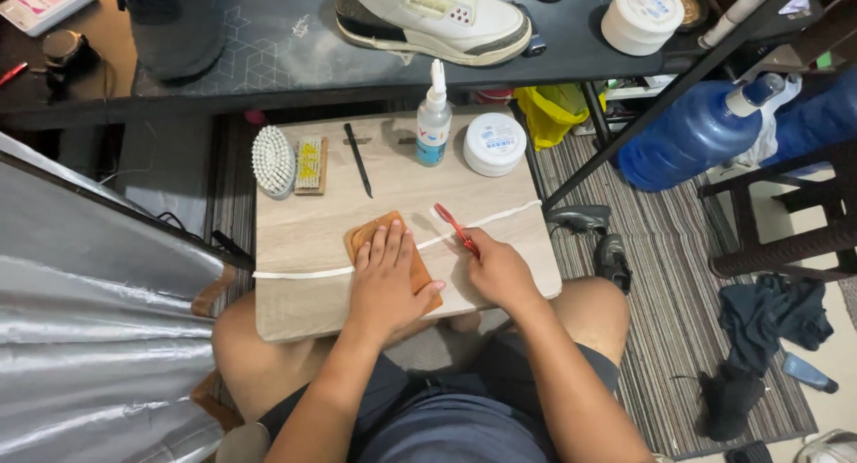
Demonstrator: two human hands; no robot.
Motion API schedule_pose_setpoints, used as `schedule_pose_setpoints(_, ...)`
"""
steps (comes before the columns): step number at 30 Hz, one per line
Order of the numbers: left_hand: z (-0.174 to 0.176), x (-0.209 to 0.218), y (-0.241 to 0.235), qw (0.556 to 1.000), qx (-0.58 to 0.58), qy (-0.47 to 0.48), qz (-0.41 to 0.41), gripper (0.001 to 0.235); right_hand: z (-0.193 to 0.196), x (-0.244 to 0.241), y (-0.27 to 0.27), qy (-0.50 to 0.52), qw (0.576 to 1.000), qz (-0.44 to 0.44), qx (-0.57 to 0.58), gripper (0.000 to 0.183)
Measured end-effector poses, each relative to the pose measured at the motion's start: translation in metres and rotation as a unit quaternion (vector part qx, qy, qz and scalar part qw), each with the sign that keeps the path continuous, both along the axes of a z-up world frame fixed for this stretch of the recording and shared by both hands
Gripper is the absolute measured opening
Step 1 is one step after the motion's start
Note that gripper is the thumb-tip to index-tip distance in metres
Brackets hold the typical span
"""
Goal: The person scrubs a white shoelace with a toothbrush and a cloth on a small table. They apply a cleaning solution from a spray bottle and continue scrubbing the lace.
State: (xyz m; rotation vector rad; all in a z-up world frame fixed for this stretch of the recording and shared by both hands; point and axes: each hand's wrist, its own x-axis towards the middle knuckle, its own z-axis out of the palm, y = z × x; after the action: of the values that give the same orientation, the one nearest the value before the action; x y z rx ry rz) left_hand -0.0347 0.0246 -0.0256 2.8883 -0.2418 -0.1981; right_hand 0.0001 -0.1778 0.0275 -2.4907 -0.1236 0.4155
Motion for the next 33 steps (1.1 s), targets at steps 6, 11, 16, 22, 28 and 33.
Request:
schedule_pose_setpoints(6, -0.005, 0.002, 0.007, 0.999, 0.011, -0.027, -0.025, 0.107, -0.004, 0.002, -0.001, 0.004, 1.000, 0.004, -0.009, 0.043)
schedule_pose_setpoints(11, -0.006, 0.002, 0.005, 1.000, 0.007, -0.022, -0.011, 0.104, 0.004, -0.007, -0.002, -0.009, 0.999, -0.015, 0.033, 0.042)
schedule_pose_setpoints(16, 0.000, 0.001, 0.005, 1.000, -0.004, -0.015, -0.006, 0.096, 0.001, -0.025, -0.013, -0.061, 0.988, -0.082, 0.117, 0.034)
schedule_pose_setpoints(22, -0.002, 0.004, 0.006, 1.000, -0.004, -0.016, -0.012, 0.090, -0.001, -0.037, -0.035, -0.113, 0.991, -0.060, 0.041, 0.032)
schedule_pose_setpoints(28, -0.004, 0.004, 0.007, 1.000, 0.000, -0.007, -0.017, 0.091, -0.025, -0.030, -0.055, -0.276, 0.959, 0.064, 0.019, 0.026)
schedule_pose_setpoints(33, 0.000, 0.004, 0.007, 1.000, -0.001, -0.009, -0.017, 0.092, -0.035, -0.028, -0.057, -0.373, 0.920, 0.090, -0.078, 0.031)
